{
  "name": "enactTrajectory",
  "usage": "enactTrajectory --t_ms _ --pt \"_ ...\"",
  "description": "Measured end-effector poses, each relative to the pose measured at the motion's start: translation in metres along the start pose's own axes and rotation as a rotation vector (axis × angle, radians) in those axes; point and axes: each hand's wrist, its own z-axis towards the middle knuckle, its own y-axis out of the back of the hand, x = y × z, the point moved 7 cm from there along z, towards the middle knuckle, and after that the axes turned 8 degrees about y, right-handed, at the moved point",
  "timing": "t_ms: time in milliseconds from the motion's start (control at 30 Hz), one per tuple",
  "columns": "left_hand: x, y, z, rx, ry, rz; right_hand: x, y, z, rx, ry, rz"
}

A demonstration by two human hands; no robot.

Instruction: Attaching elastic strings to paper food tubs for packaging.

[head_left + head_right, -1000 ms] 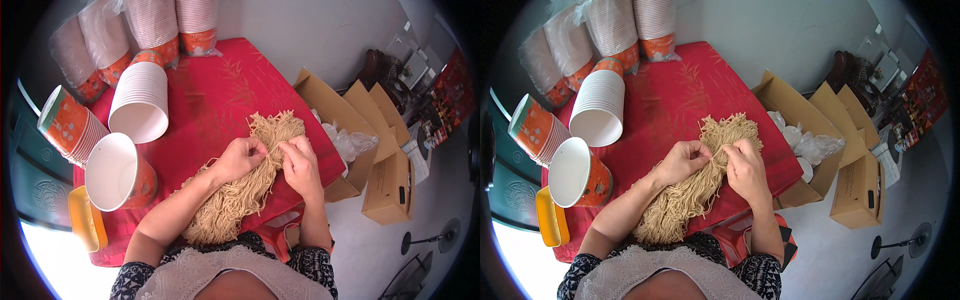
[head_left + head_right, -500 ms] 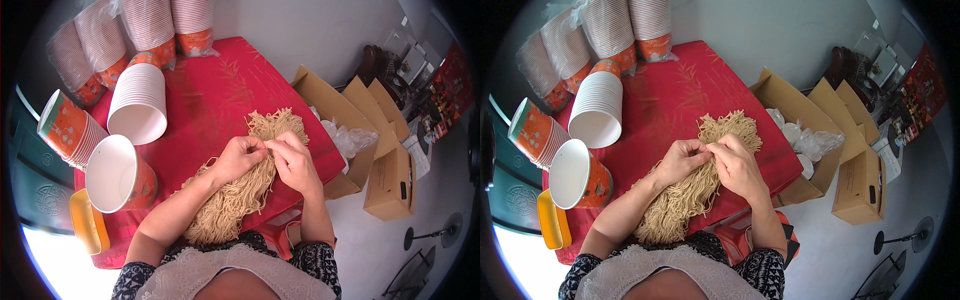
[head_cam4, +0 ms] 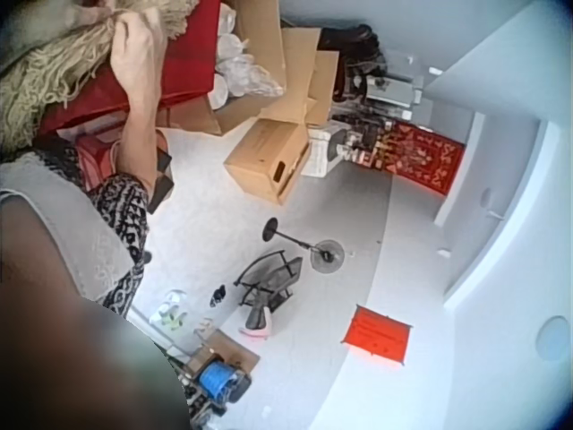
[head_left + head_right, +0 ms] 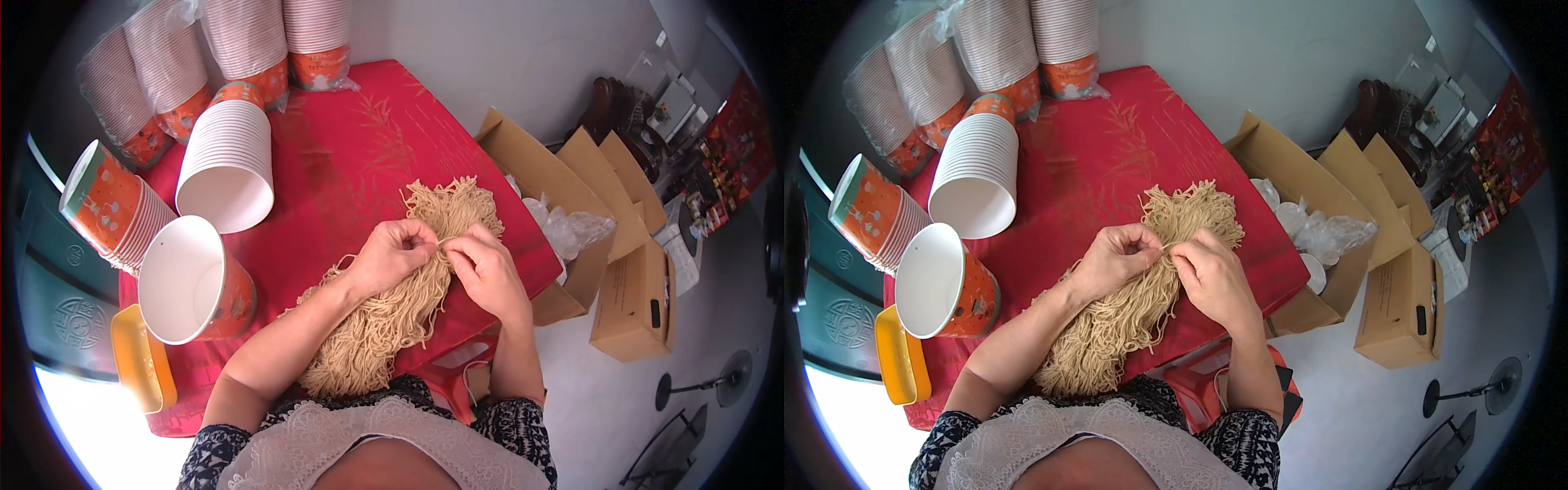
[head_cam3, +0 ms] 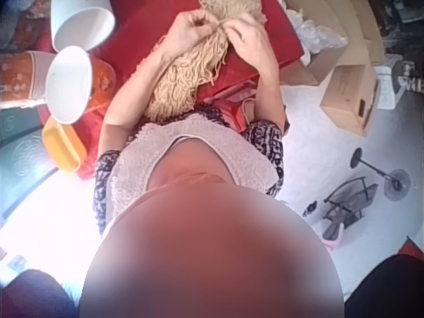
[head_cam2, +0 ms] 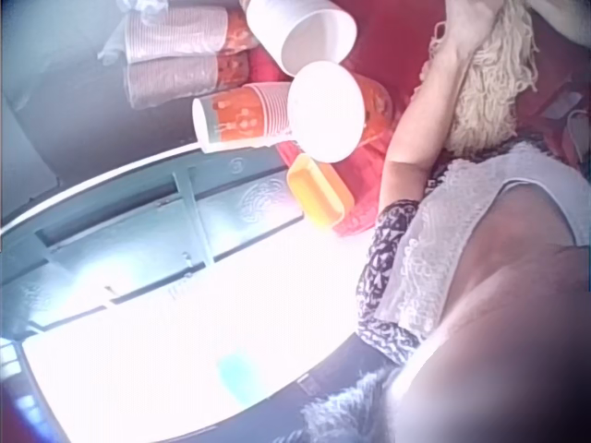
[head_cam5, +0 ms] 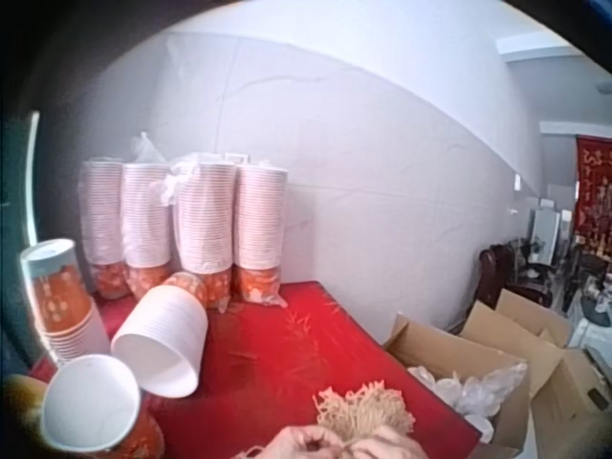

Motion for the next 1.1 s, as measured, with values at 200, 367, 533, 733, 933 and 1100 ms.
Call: enactTrajectory --t_ms 200,367,533,733,933,1100 --pt "-0.001 -0.001 0.000 0.029 -0.001 -0.048 0.000 -0.004 -0.002 0.022 -0.008 0.019" --pt "0.002 0.002 0.001 0.025 0.014 -0.035 0.001 -0.005 -0.001 -0.004 -0.022 0.040" --pt "0.001 0.001 0.001 0.033 0.006 0.021 -0.001 -0.001 -0.002 -0.069 -0.059 0.160" --pt "-0.001 0.000 0.001 0.031 -0.018 0.152 -0.003 0.000 -0.002 -0.100 -0.043 0.147" --pt "0.004 0.000 0.003 0.028 -0.033 0.154 -0.004 0.001 0.000 -0.121 -0.050 0.160" --pt "0.007 -0.001 0.004 0.024 -0.022 0.203 -0.009 0.002 0.000 -0.149 -0.035 0.139"
